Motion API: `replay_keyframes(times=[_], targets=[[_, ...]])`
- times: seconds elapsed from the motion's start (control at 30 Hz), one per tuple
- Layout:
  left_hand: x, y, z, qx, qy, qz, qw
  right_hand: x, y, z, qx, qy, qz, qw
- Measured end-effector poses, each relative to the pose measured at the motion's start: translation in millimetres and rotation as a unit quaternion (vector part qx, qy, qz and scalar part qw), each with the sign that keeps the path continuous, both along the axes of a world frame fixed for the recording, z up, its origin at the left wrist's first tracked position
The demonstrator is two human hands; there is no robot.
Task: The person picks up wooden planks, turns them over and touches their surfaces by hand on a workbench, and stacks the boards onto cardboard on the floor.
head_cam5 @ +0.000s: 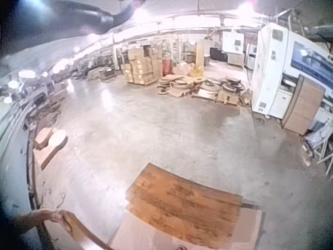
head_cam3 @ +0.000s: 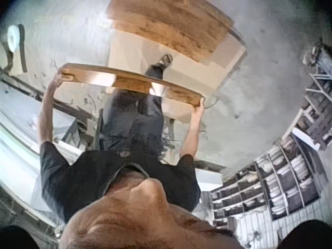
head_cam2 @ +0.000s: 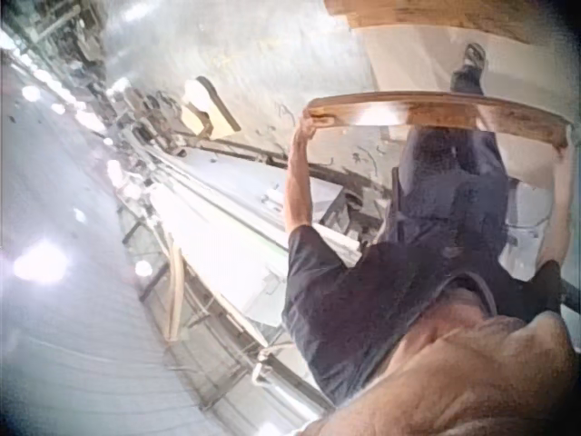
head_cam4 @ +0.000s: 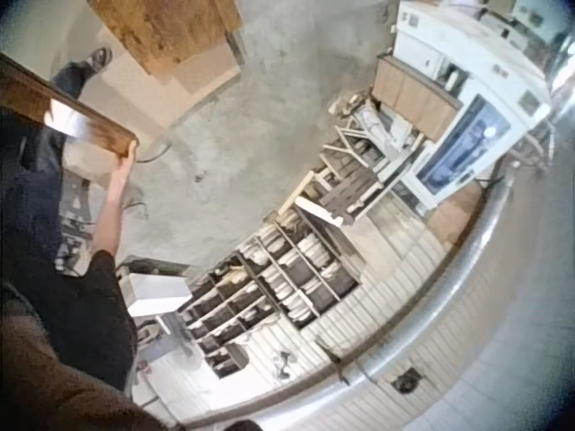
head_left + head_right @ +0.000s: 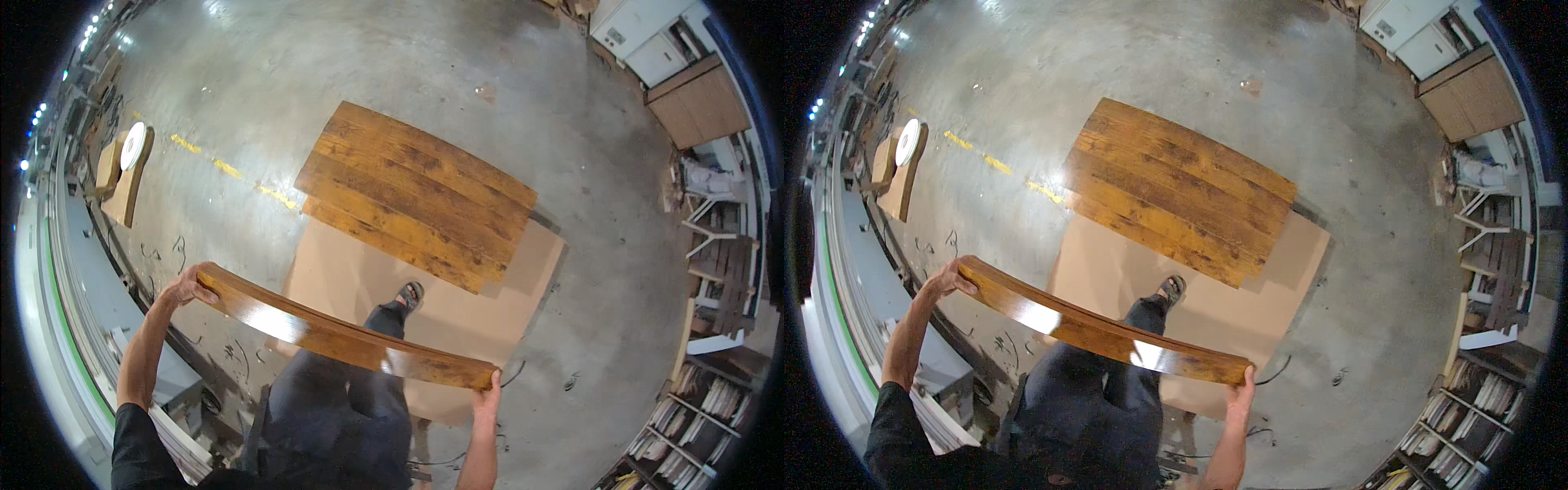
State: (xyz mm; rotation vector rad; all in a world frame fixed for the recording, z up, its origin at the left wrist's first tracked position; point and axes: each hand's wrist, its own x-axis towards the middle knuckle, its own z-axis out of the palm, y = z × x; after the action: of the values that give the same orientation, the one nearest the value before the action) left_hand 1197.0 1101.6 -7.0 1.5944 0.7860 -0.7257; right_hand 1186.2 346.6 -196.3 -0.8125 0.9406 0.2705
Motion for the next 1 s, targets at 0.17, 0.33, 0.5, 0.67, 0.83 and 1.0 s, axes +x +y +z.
replay_keyframes(times=[0.17,0.33,0.5,0.67,0.83,1.0], targets=[[75.9,46.4,-140.9,0.016,0.044,0.006,0.999,77.8,27.9,-112.3,0.003,0.094,0.010,0.995],[168.7,71.7,-279.7,-0.027,0.064,0.001,0.998,131.3,71.3,-218.8,0.006,0.034,0.065,0.997],[224.0,85.6,-400.6,-0.024,0.079,-0.020,0.996,137.7,68.8,-296.1,-0.013,0.028,-0.009,0.999],[223.3,127.3,-474.2,-0.011,0.095,-0.033,0.995,167.5,94.4,-320.3,-0.103,0.118,-0.044,0.987],[192.5,152.8,-539.0,-0.079,0.051,0.051,0.994,188.8,94.8,-309.5,-0.172,0.096,-0.287,0.937],[159.0,247.9,-563.5,-0.101,0.047,0.096,0.989,211.9,140.7,-325.7,0.013,0.009,-0.285,0.958]])
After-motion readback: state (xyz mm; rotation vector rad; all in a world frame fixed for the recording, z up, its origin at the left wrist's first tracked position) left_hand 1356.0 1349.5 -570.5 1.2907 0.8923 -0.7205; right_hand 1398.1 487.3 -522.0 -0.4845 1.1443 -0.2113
